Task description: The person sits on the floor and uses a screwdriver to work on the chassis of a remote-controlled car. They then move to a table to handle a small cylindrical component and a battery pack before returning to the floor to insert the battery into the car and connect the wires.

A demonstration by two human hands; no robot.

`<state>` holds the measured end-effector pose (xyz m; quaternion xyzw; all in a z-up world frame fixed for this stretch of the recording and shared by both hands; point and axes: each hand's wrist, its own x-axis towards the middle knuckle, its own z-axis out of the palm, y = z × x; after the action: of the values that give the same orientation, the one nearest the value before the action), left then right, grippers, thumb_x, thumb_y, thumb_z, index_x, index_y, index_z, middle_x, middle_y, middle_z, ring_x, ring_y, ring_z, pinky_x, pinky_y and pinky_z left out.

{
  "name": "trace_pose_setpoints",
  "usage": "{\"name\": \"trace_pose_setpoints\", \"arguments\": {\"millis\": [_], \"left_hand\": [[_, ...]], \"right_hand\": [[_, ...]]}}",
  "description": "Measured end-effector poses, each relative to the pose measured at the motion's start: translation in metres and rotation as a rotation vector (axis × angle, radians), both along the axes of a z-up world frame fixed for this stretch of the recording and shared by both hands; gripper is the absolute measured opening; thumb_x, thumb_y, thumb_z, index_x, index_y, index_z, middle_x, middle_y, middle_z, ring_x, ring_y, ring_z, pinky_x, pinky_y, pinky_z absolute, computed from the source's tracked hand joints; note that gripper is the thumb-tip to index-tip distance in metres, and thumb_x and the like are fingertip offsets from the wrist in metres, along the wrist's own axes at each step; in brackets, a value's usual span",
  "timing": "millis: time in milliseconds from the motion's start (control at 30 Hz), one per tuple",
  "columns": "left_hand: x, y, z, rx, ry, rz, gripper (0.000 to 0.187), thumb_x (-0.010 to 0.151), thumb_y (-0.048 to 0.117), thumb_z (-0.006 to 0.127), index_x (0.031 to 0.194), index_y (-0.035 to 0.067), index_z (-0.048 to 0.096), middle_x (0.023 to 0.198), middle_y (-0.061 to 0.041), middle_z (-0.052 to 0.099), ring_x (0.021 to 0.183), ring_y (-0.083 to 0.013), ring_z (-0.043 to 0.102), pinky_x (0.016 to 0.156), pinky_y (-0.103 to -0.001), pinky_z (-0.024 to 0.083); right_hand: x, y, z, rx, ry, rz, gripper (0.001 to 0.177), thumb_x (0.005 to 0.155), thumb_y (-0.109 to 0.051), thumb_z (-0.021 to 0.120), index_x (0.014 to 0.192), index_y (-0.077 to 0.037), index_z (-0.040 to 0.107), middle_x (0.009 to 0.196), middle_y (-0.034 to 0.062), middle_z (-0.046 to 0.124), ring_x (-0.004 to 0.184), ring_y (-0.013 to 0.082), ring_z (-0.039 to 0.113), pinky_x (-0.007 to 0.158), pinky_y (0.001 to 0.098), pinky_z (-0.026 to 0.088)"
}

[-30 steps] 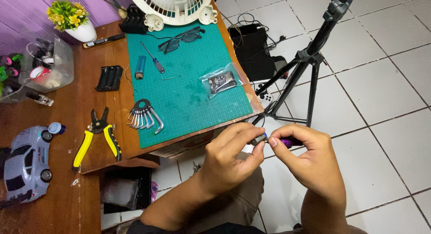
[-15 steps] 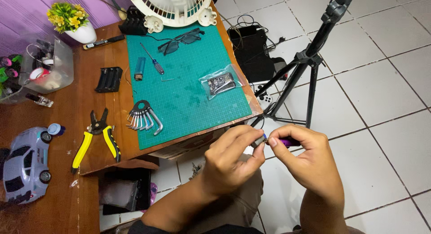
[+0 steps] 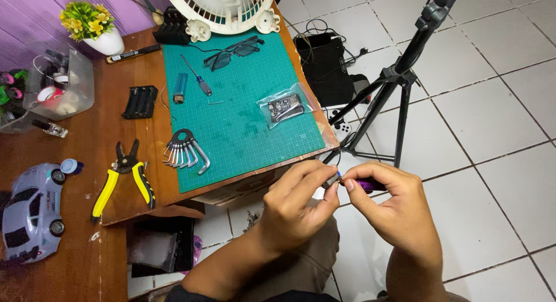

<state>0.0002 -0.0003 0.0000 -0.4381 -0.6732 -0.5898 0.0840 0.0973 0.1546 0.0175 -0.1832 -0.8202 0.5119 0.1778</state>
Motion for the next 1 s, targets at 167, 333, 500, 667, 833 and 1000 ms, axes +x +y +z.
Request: {"name": "trace_pose_setpoints", "arguments": {"millis": [167,333,500,667,833,1000], "left_hand": [[0.000,-0.001,0.001,-0.016,0.041,0.019,0.025,0.086,0.000,0.078,0.110,-0.002,0.070,0.104,-0.013,0.070,0.089,-0.0237,0.075,0.078,-0.031,0.062],[-0.001,-0.001,0.002,-0.018,0.060,0.006,0.025,0.087,-0.003,0.077,0.111,-0.004,0.070,0.105,-0.014,0.069,0.087,-0.0226,0.075,0.075,-0.030,0.063],[0.000,-0.002,0.002,-0.028,0.047,0.001,0.025,0.087,-0.002,0.077,0.111,-0.004,0.070,0.106,-0.014,0.069,0.086,-0.0228,0.074,0.075,-0.030,0.062],[-0.001,0.000,0.000,-0.009,0.024,-0.015,0.026,0.088,0.001,0.078,0.112,-0.003,0.069,0.105,-0.014,0.070,0.089,-0.0236,0.074,0.079,-0.031,0.062],[-0.005,-0.001,-0.003,-0.016,-0.075,-0.071,0.027,0.088,0.004,0.078,0.113,-0.001,0.070,0.105,-0.014,0.072,0.089,-0.0222,0.074,0.079,-0.030,0.061],[-0.010,-0.005,-0.004,-0.044,-0.138,-0.134,0.029,0.088,0.006,0.080,0.115,0.000,0.071,0.106,-0.013,0.073,0.092,-0.0214,0.074,0.082,-0.030,0.060]], "right_hand": [[-0.001,-0.001,0.001,0.023,-0.005,-0.008,0.009,0.084,-0.004,0.076,0.092,0.001,0.075,0.078,0.0040,0.074,0.072,0.0077,0.066,0.067,0.0229,0.054],[0.000,-0.004,0.003,0.036,0.010,-0.020,0.009,0.085,-0.004,0.076,0.092,0.002,0.075,0.079,0.0042,0.075,0.073,0.0080,0.066,0.067,0.0228,0.054],[0.000,-0.005,0.003,0.062,0.012,-0.034,0.010,0.086,-0.005,0.076,0.093,0.001,0.075,0.080,0.0044,0.075,0.073,0.0082,0.066,0.067,0.0231,0.054],[-0.001,-0.005,0.002,0.050,0.019,-0.062,0.010,0.086,-0.006,0.076,0.093,0.001,0.075,0.081,0.0041,0.075,0.072,0.0079,0.065,0.067,0.0228,0.054],[0.001,-0.004,0.003,0.053,0.013,-0.072,0.010,0.085,-0.006,0.078,0.092,0.000,0.076,0.078,0.0036,0.074,0.069,0.0077,0.063,0.064,0.0227,0.053],[0.001,-0.006,0.005,0.083,0.046,-0.063,0.010,0.085,-0.006,0.077,0.093,0.000,0.075,0.077,0.0031,0.074,0.068,0.0067,0.064,0.064,0.0221,0.053]]}}
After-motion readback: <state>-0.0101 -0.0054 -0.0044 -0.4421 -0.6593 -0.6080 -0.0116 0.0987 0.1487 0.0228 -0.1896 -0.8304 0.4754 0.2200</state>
